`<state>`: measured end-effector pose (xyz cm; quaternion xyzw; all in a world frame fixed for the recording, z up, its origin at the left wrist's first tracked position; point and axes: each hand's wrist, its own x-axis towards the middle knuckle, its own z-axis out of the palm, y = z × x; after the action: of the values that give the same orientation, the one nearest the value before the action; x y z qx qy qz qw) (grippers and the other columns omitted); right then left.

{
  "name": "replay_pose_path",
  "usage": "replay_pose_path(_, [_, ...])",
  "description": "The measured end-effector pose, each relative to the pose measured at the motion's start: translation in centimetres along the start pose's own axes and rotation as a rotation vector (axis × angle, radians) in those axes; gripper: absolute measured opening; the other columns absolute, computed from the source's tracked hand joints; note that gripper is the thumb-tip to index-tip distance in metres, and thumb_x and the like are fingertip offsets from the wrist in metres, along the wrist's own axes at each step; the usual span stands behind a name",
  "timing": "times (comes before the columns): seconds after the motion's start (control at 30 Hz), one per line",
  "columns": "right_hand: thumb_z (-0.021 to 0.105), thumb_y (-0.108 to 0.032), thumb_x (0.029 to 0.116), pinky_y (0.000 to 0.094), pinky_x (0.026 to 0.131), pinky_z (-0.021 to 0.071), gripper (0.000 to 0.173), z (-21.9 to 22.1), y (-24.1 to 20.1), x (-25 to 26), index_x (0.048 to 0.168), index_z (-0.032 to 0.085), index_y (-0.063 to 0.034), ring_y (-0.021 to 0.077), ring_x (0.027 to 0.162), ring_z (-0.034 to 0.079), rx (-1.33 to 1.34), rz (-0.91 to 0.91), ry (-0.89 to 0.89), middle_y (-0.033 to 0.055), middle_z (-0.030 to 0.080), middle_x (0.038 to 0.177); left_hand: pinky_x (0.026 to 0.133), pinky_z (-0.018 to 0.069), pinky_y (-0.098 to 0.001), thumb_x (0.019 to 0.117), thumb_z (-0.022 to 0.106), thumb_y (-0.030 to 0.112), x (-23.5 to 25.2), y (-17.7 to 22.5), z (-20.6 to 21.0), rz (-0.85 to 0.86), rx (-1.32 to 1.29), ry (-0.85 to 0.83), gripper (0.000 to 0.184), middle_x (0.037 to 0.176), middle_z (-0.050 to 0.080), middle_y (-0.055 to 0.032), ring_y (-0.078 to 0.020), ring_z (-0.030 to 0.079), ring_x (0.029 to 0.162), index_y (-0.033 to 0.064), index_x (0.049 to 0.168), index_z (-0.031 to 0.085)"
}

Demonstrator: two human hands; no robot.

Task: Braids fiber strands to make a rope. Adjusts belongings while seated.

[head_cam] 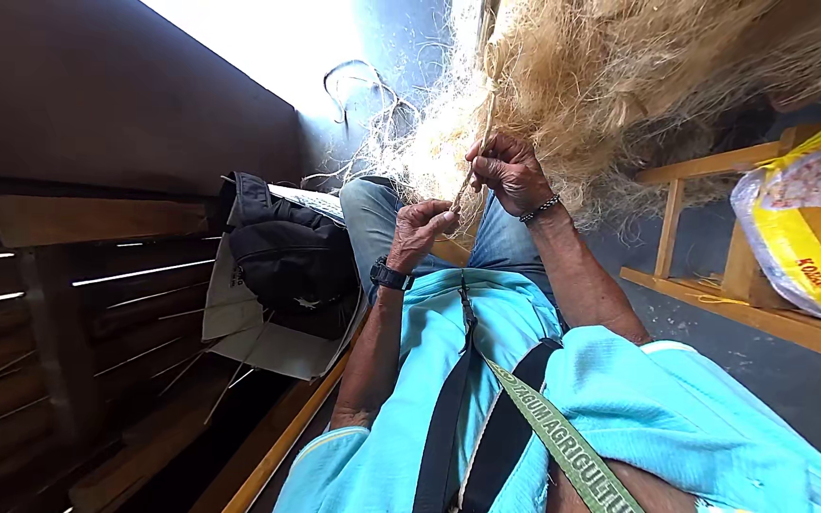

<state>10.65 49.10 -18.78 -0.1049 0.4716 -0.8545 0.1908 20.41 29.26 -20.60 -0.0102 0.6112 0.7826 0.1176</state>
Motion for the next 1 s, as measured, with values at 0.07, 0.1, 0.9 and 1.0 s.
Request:
replay_pose_path(0.07, [0.058, 0.004, 0.0959, 0.0285, 0.064, 0.0597, 0.013, -0.1, -0.1, 0.0, 0.101, 0.067, -0.0031, 0.0107, 0.066, 0.066, 0.024, 0.014, -0.013, 0.0032, 0.069, 0.084, 0.082, 0.0636, -0.0386, 0.0984, 0.061, 0.003, 0.0, -0.1, 0.0, 0.015, 0.017, -0.002, 0.016, 0.093, 0.075, -0.0103, -0.0184, 0.074, 0.082, -0.0058, 0.109, 0.069])
replay_pose_path(0.1, [0.057, 0.004, 0.0966, 0.0288, 0.064, 0.0598, 0.014, -0.1, -0.1, 0.0, 0.102, 0.067, -0.0034, 0.011, 0.067, 0.066, 0.04, 0.015, -0.023, 0.0034, 0.069, 0.085, 0.082, 0.0637, -0.0384, 0.0984, 0.061, 0.003, 0.1, -0.1, -0.1, 0.023, 0.031, -0.004, 0.016, 0.093, 0.074, -0.0105, -0.0185, 0.074, 0.082, -0.0059, 0.109, 0.069])
replay_pose_path(0.9, [0.054, 0.002, 0.0991, 0.0305, 0.065, 0.0598, 0.016, -1.5, -0.5, 0.1, 0.104, 0.067, -0.0039, 0.0121, 0.066, 0.065, 0.153, -0.002, 0.041, 0.0045, 0.068, 0.084, 0.074, 0.0654, -0.0415, 0.1005, 0.057, 0.006, 0.6, 1.1, 0.0, -0.059, -0.036, -0.023, 0.013, 0.089, 0.074, -0.0094, -0.0211, 0.074, 0.078, -0.002, 0.105, 0.067])
replay_pose_path(1.0, [0.052, 0.002, 0.1005, 0.031, 0.064, 0.06, 0.016, -1.7, -0.6, 0.1, 0.105, 0.067, -0.0037, 0.013, 0.066, 0.065, 0.182, -0.01, 0.032, 0.0057, 0.068, 0.085, 0.072, 0.0654, -0.0434, 0.0994, 0.059, 0.005, 0.6, 1.1, 0.1, -0.079, -0.103, -0.007, 0.011, 0.089, 0.074, -0.01, -0.023, 0.075, 0.078, -0.001, 0.104, 0.067])
